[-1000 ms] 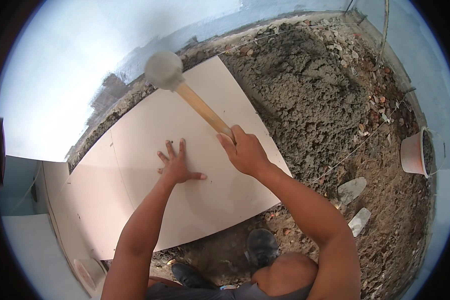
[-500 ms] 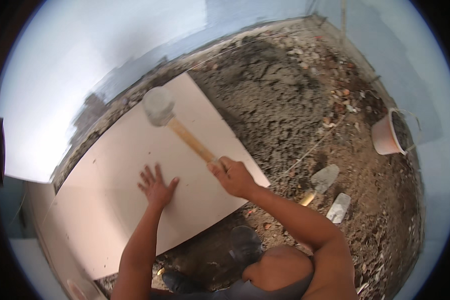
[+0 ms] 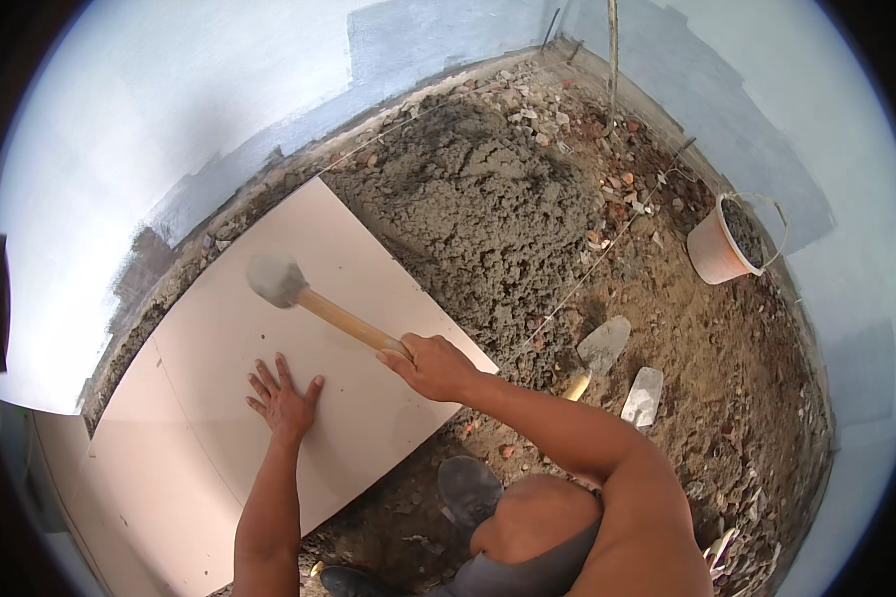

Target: The person spreads wet cement on the floor using a trowel and a straightedge, then places a large tile onto the prepared area. They use a rubber mallet to tap the tile into place and adjust its alignment.

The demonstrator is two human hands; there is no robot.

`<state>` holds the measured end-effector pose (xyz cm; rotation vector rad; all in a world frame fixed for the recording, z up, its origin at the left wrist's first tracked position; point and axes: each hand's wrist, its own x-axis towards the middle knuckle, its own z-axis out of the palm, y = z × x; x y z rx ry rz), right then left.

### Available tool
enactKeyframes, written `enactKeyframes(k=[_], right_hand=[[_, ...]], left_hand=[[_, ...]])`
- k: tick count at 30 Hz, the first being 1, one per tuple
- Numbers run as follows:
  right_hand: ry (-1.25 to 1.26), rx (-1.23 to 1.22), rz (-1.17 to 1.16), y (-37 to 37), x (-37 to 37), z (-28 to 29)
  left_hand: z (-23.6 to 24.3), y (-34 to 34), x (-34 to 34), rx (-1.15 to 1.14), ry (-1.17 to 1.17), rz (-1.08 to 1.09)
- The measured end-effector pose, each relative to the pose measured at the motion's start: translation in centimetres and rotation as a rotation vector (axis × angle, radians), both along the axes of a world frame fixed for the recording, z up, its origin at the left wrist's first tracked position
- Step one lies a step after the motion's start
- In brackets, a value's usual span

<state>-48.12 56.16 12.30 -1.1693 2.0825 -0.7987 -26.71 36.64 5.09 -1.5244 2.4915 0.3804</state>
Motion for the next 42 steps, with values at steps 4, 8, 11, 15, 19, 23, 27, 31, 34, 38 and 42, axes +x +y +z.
enactKeyframes(k=[4, 8, 11, 15, 19, 23, 27, 31, 34, 38, 42], right_hand=[[-0.026, -0.037, -0.015, -0.1, 1.3, 1.0], [0.012, 0.201, 0.003, 0.5, 0.6, -5.1], [0.022, 0.041, 0.059, -2.0, -2.5, -2.4], [0.107, 0.097, 0.006, -1.8, -6.2, 1.4], [0.091, 0.03, -0.087, -0.6, -6.9, 2.6], [0.076, -0.032, -0.169, 0.9, -7.2, 3.1], [0.104, 0.067, -0.17, 1.9, -7.6, 3.5], [0.133, 0.027, -0.153, 1.9, -7.6, 3.6], [0.151, -0.011, -0.154, 1.8, -7.4, 3.7], [0.103, -0.028, -0.174, 1.4, -6.6, 5.2], [0.113, -0.096, -0.129, 1.8, -6.9, 5.7]], left_hand=[[-0.4, -0.3, 0.5, -0.029, -0.003, -0.006], [-1.3, 0.0, -0.2, -0.043, 0.01, -0.038], [-1.7, -0.5, 0.5, -0.062, -0.015, -0.019], [-1.9, 0.3, -0.9, -0.065, -0.054, -0.014], [-3.5, 4.3, -1.4, -0.164, 0.138, -0.423], [-1.1, 13.4, -2.8, -0.051, 0.364, -0.905], [-1.1, 17.1, -2.6, -0.141, 0.399, -0.994], [-0.8, 17.7, -2.8, -0.167, 0.323, -1.037], [-0.8, 18.7, -3.3, -0.186, 0.306, -1.024], [1.5, 18.6, -3.2, -0.111, 0.292, -1.016], [8.6, 17.0, -3.4, -0.06, 0.32, -1.039]])
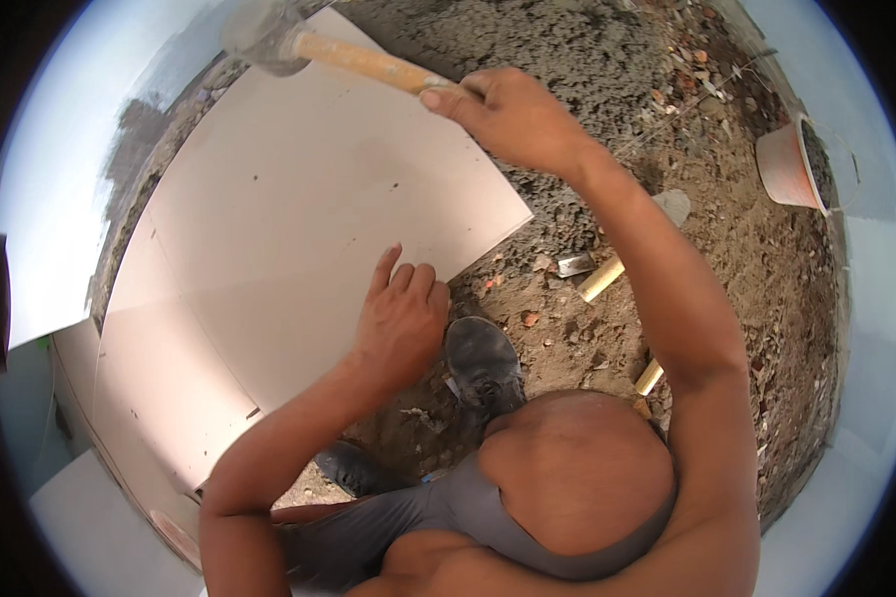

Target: The person spreads wet cement on the floor using a trowel and a straightedge, then places a large tile onto the prepared area. They use a rubber mallet to tap the tile into place and adjust its alignment.

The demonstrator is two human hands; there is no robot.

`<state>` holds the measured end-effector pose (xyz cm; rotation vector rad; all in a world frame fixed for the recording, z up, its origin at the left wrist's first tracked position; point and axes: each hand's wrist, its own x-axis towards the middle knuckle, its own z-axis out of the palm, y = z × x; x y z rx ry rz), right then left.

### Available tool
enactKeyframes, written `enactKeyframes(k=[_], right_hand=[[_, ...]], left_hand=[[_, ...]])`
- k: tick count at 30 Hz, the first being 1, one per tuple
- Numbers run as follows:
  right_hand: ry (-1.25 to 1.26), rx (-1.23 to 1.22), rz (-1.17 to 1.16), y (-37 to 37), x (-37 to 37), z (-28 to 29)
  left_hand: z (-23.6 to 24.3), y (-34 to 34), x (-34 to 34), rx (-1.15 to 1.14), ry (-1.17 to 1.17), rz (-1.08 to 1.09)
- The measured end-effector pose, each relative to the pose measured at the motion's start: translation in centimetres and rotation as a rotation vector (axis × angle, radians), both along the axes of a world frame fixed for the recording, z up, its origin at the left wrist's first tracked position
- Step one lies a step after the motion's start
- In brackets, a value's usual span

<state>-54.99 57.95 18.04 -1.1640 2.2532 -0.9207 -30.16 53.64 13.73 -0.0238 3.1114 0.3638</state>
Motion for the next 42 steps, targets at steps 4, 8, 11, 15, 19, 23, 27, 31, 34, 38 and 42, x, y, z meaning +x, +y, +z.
enactKeyframes(k=[4, 8, 11, 15, 19, 23, 27, 31, 34, 38, 42], right_hand=[[-0.134, 0.018, 0.001, -0.8, 1.1, 1.6], [-0.143, 0.017, -0.126, -1.0, 3.2, 1.1], [-0.159, -0.041, -0.186, 0.3, 3.2, 1.0], [-0.131, 0.009, -0.052, 0.7, 4.8, 0.3], [-0.169, 0.087, 0.106, 0.2, 6.1, -1.5], [-0.216, 0.073, 0.226, -0.8, 8.7, -1.9], [-0.177, -0.011, 0.381, -2.4, 13.3, -1.6], [-0.108, 0.165, 0.482, -3.5, 16.5, -5.0], [-0.098, 0.3, 0.537, -5.8, 17.1, -6.5], [-0.184, 0.26, 0.492, -8.6, 17.4, -8.6], [-0.144, 0.213, 0.389, -10.8, 15.6, -11.5]], left_hand=[[4.0, -5.3, 0.6, 0.061, 0.131, 0.097], [4.9, -13.8, 6.5, -0.045, -0.142, 0.323], [4.3, -18.7, 12.4, -0.147, -0.453, 0.439], [0.7, -22.2, 21.6, -0.168, -0.697, 0.715], [-3.3, -23.1, 26.5, -0.101, -0.82, 0.812], [-6.1, -23.3, 29.5, -0.103, -0.778, 0.784], [-6.9, -23.9, 30.3, -0.156, -0.714, 0.687], [-7.1, -24.4, 30.1, -0.125, -0.728, 0.691], [-6.7, -25.0, 29.7, -0.047, -0.652, 0.805], [-7.2, -28.4, 28.4, -0.024, -0.619, 0.913], [-7.8, -33.7, 25.5, -0.029, -0.604, 0.995]])
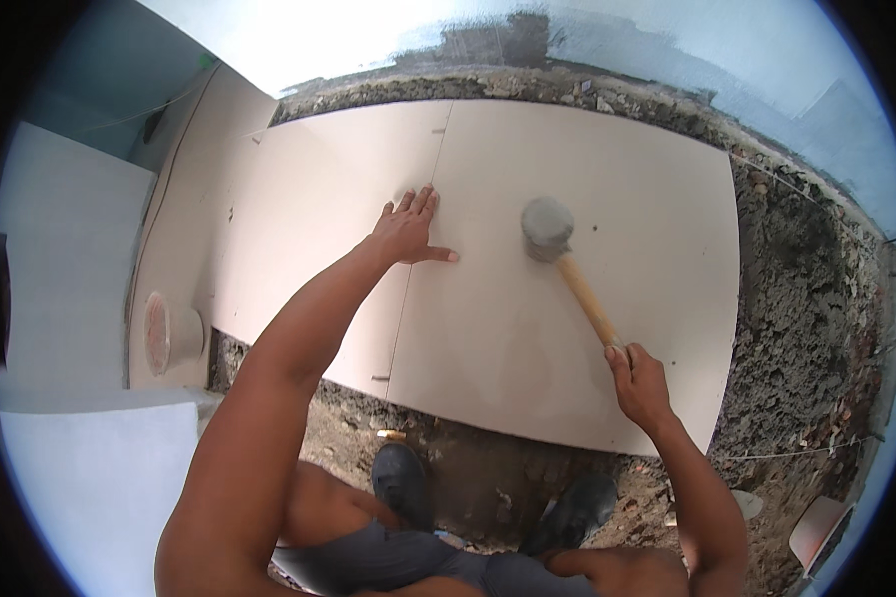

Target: The person spreads wet cement on the floor using a trowel and a straightedge, then places a large tile onto the prepared area. They use a rubber mallet to tap the tile into place and adjust its alignment.

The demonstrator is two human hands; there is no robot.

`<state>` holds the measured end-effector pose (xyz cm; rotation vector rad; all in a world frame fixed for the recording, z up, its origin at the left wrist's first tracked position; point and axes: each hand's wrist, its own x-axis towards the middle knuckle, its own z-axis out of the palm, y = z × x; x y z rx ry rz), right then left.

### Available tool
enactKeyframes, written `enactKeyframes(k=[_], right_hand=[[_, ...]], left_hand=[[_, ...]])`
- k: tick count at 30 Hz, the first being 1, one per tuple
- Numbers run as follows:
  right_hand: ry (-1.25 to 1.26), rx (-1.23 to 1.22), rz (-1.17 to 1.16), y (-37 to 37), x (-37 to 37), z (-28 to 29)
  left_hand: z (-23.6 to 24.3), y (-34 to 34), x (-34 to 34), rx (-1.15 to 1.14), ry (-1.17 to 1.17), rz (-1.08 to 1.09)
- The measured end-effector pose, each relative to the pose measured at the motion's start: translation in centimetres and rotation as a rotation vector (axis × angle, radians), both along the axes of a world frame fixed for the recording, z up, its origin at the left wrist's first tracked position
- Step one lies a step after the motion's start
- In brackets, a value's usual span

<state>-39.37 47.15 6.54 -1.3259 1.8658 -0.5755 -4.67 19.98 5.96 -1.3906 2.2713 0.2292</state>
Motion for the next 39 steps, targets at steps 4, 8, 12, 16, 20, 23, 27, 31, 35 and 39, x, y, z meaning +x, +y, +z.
enactKeyframes(k=[4, 8, 12, 16, 20, 23, 27, 31, 35, 39], right_hand=[[0.081, -0.104, -0.056, -1.0, -3.2, -2.5], [0.187, -0.068, -0.113, -2.0, -5.6, -3.0], [0.236, -0.094, -0.098, -2.8, -5.3, -3.5], [0.225, -0.001, -0.099, -3.4, -4.7, -2.6], [0.175, -0.021, -0.106, -3.5, -5.4, -2.7], [-0.112, 0.051, -0.139, -5.5, -5.9, -0.5], [-0.228, -0.091, -0.14, -11.3, -4.3, 3.8], [-0.164, -0.353, -0.05, -13.8, -4.6, 3.8], [-0.001, -0.109, -0.011, -15.3, -5.0, 1.2], [-0.019, -0.088, -0.032, -15.4, -5.4, 2.2]], left_hand=[[-0.9, -5.4, -2.6, -0.055, 0.013, 0.096], [-0.6, -9.3, -6.7, -0.155, -0.045, 0.054], [-1.1, -14.4, -8.1, -0.184, 0.033, 0.078], [-7.0, -12.8, -10.4, -0.426, 0.299, 0.257], [-7.4, -5.3, -13.0, -0.434, 0.465, 0.252], [-6.2, -5.0, -12.9, -0.393, 0.457, 0.299], [-6.2, -5.0, -12.5, -0.397, 0.45, 0.306], [-6.3, -5.1, -12.3, -0.393, 0.425, 0.3], [-6.3, -5.5, -12.6, -0.404, 0.436, 0.283], [-6.0, -5.9, -13.4, -0.471, 0.431, 0.233]])
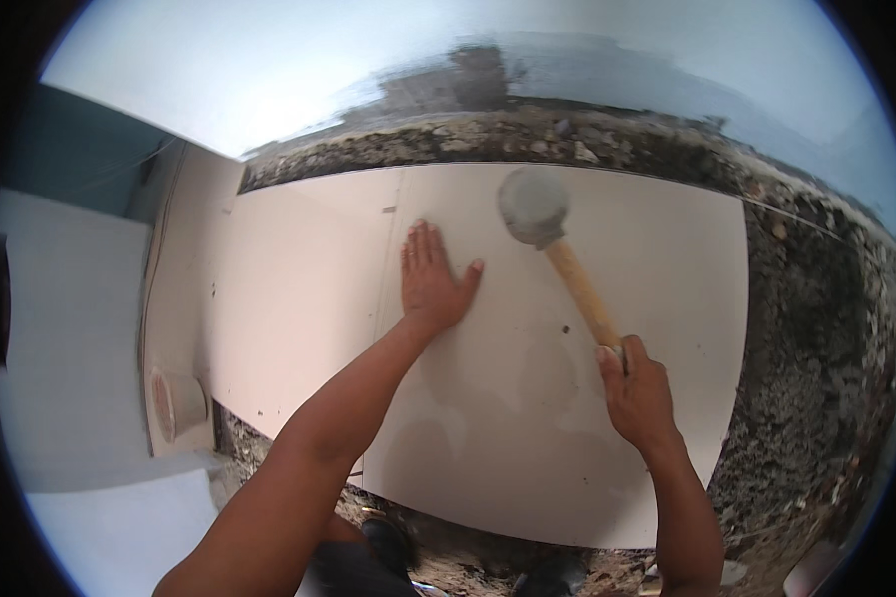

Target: The person spreads wet cement on the floor using a trowel and a straightedge, then places a large tile onto the prepared area. They use a rubber mallet to tap the tile into place and adjust its alignment.

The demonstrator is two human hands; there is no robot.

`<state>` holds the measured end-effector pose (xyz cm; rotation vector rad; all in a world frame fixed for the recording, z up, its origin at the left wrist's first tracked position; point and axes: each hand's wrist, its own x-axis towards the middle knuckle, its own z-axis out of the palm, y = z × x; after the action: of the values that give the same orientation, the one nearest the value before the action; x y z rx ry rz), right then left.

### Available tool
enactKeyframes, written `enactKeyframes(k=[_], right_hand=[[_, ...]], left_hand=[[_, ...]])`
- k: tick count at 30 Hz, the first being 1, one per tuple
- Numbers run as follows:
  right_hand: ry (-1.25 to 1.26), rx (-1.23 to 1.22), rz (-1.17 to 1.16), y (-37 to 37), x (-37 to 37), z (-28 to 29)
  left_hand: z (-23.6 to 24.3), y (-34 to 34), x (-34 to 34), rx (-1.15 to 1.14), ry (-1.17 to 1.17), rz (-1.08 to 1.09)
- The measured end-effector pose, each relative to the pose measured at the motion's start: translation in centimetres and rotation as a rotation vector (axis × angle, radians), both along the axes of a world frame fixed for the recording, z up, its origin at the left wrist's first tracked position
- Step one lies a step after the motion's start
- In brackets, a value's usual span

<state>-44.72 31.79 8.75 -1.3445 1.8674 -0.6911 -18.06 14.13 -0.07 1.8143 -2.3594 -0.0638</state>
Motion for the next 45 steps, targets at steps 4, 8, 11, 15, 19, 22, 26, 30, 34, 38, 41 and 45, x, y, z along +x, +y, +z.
enactKeyframes(k=[4, 8, 11, 15, 19, 22, 26, 30, 34, 38, 41, 45], right_hand=[[0.222, -0.092, 0.03, 2.4, 0.0, -3.2], [0.314, -0.188, 0.002, 5.7, -0.3, -4.9], [0.352, -0.209, 0.063, 6.0, -1.2, -4.4], [0.433, -0.19, 0.064, 0.9, -5.1, -4.8], [0.831, -0.367, -0.178, -8.6, -11.2, -10.2], [0.971, -0.518, -0.197, -14.0, -13.3, -10.6], [1.007, -0.281, -0.126, -17.8, -14.0, -10.8], [0.924, -0.238, -0.21, -16.2, -13.0, -12.3], [0.988, -0.182, -0.035, -10.1, -9.5, -11.0], [0.518, -0.049, 0.175, 6.7, -9.8, -2.9], [0.626, 0.363, -0.221, 22.3, -13.8, 0.1], [0.623, 0.56, -1.116, 42.4, -14.4, -2.0]], left_hand=[[-1.7, -0.1, 1.2, 0.031, -0.016, 0.0], [-1.4, 0.6, 0.5, 0.035, -0.116, -0.003], [-0.7, 0.8, 0.3, 0.045, -0.032, -0.003], [-0.5, 0.4, 0.8, 0.047, -0.028, 0.015], [-0.9, 0.2, 0.6, 0.05, -0.017, 0.003], [-0.8, 0.2, 0.7, 0.03, 0.008, -0.009], [-1.8, -0.4, 1.3, -0.009, -0.029, -0.021], [-2.3, -0.4, 1.4, -0.007, -0.065, -0.046], [-5.4, -2.3, 4.8, -0.138, -0.289, -0.165], [-7.6, -4.4, 7.7, -0.575, -0.402, -0.622], [-7.9, -5.5, 7.6, -0.565, -0.422, -0.626], [-6.9, -3.7, 6.2, -0.181, -0.286, -0.207]])
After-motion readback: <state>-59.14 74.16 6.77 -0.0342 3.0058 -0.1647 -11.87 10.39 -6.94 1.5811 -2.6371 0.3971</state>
